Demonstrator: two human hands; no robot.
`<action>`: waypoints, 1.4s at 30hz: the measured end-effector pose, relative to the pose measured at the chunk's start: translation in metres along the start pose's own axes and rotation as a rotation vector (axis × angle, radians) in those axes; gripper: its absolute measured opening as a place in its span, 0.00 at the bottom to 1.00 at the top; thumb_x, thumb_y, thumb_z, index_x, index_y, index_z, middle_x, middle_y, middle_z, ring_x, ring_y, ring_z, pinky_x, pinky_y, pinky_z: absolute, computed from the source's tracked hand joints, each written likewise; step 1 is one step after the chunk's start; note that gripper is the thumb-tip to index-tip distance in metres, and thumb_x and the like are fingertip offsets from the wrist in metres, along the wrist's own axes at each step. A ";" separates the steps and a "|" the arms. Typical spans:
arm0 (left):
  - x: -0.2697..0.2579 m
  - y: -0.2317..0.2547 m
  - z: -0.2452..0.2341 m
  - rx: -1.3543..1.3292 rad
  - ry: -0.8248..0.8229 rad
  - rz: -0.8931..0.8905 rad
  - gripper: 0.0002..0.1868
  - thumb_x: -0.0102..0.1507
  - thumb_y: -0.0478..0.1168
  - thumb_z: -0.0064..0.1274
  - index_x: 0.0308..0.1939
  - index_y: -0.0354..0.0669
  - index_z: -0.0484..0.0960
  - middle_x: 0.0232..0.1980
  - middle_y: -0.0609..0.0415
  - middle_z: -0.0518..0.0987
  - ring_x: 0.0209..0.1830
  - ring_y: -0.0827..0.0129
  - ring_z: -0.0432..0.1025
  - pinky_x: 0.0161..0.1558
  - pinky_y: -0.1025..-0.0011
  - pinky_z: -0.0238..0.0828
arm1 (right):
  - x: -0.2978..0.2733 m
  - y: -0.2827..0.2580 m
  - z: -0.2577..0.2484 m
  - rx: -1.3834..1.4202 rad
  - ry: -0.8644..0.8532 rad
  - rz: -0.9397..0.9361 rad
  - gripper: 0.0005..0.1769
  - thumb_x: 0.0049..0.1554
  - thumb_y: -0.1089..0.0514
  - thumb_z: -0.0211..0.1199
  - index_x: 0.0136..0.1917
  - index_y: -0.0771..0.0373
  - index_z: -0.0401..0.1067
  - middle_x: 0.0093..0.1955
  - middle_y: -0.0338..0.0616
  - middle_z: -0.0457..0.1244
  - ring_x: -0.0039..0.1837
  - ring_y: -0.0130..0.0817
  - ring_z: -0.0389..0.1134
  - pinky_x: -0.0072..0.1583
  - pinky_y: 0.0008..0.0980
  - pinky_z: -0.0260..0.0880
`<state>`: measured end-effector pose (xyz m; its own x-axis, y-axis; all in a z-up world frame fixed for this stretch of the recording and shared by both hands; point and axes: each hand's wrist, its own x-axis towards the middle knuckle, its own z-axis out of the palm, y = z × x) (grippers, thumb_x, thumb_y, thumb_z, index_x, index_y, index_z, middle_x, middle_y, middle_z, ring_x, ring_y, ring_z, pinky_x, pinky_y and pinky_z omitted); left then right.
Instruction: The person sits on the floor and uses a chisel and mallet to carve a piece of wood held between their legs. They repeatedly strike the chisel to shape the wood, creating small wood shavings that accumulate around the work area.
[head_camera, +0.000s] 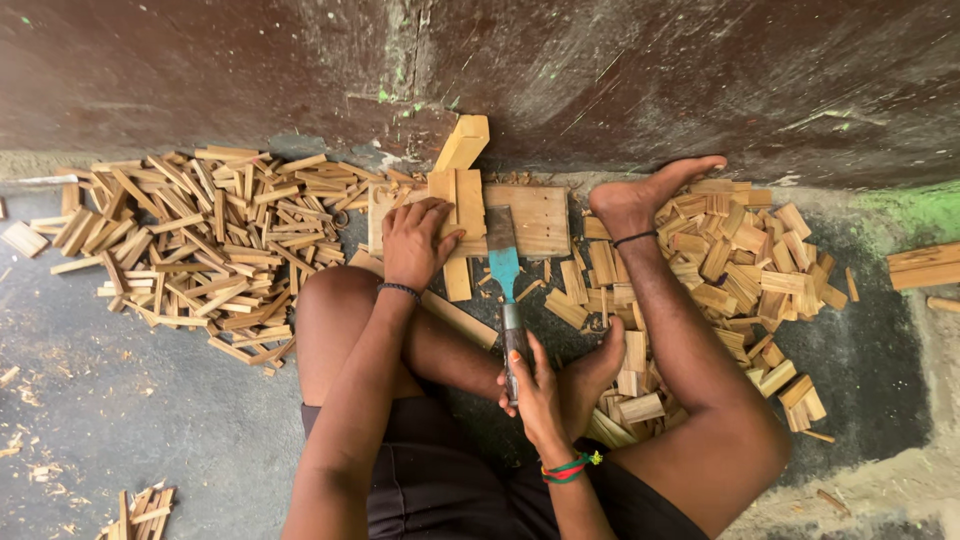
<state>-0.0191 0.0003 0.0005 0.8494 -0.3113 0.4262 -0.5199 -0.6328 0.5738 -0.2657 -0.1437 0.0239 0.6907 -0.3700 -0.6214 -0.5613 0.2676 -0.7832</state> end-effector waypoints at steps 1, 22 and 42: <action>-0.001 -0.001 -0.002 0.007 -0.002 -0.003 0.23 0.59 0.50 0.64 0.54 0.46 0.85 0.57 0.56 0.80 0.58 0.57 0.71 0.62 0.54 0.60 | 0.001 0.000 0.000 0.013 0.000 -0.001 0.31 0.63 0.48 0.55 0.78 0.46 0.56 0.35 0.43 0.64 0.25 0.26 0.62 0.26 0.24 0.58; 0.009 -0.008 0.005 0.004 -0.028 0.056 0.22 0.60 0.47 0.64 0.58 0.52 0.85 0.62 0.57 0.80 0.68 0.60 0.67 0.70 0.52 0.52 | 0.006 0.008 0.000 -0.002 -0.002 0.015 0.30 0.64 0.49 0.53 0.78 0.48 0.55 0.35 0.43 0.64 0.25 0.26 0.62 0.25 0.25 0.59; 0.013 -0.010 0.005 -0.045 0.015 0.126 0.19 0.60 0.48 0.65 0.54 0.51 0.87 0.57 0.59 0.83 0.65 0.63 0.71 0.68 0.56 0.57 | 0.009 -0.004 0.027 -0.009 0.000 0.054 0.30 0.64 0.48 0.53 0.78 0.47 0.53 0.35 0.43 0.63 0.26 0.27 0.63 0.25 0.24 0.58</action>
<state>-0.0026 -0.0009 -0.0026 0.7759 -0.3756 0.5068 -0.6261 -0.5570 0.5457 -0.2445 -0.1245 0.0209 0.6590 -0.3550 -0.6631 -0.6021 0.2793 -0.7480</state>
